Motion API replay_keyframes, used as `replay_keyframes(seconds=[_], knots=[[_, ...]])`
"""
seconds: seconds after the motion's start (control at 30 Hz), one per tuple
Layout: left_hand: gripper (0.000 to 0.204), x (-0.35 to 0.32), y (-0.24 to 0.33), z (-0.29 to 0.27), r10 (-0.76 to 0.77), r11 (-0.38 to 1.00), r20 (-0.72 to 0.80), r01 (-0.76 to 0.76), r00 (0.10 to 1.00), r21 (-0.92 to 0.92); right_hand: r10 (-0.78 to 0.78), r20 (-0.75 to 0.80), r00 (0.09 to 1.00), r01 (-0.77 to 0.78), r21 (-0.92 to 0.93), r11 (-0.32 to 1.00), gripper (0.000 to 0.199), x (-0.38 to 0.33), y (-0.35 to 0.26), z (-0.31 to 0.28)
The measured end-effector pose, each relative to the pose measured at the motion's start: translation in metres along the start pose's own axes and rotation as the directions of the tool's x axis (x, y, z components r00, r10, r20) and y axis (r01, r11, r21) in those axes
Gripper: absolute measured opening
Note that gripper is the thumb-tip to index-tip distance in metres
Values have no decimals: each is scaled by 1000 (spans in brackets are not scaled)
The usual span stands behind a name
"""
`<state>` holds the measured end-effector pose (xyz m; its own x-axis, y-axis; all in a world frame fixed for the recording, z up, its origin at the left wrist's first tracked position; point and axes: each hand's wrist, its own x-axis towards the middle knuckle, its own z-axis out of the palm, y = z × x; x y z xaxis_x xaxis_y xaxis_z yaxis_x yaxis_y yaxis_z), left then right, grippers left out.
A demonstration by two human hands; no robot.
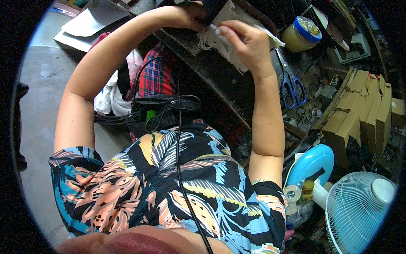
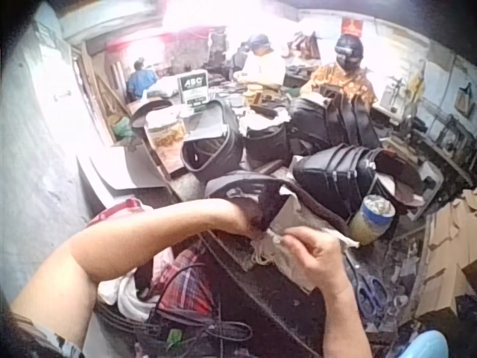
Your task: The person inserts a white fabric piece into a black shoe, trims excess fabric with scissors, and presses the fabric into place. The person repeats this process for multiple areas of the shoe interior.
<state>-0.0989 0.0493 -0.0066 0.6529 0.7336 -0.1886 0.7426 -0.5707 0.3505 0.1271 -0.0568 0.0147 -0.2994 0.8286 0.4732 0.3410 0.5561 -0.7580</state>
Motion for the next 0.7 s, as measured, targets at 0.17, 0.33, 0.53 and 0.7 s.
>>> replay_keyframes(seconds=[0.17, 0.33, 0.53, 0.7], knots=[[52, -5, -2, -15, 96, 994, 141, -102, 985, 37, -137, 132, 982, 185, -504, 844, 27, -8, -1, -2], [56, -12, 8, -24, -14, 999, 183, 21, 983, -37, -204, 181, 962, 271, -542, 796, 22, -17, -5, -2], [57, -13, 5, -17, 51, 998, 108, -54, 993, 22, -352, 182, 918, 396, -482, 782, 12, -5, -6, -4], [54, -13, -3, -7, 212, 977, 8, -213, 977, 19, -278, 378, 883, 450, -510, 733, 9, 2, -13, -7]])
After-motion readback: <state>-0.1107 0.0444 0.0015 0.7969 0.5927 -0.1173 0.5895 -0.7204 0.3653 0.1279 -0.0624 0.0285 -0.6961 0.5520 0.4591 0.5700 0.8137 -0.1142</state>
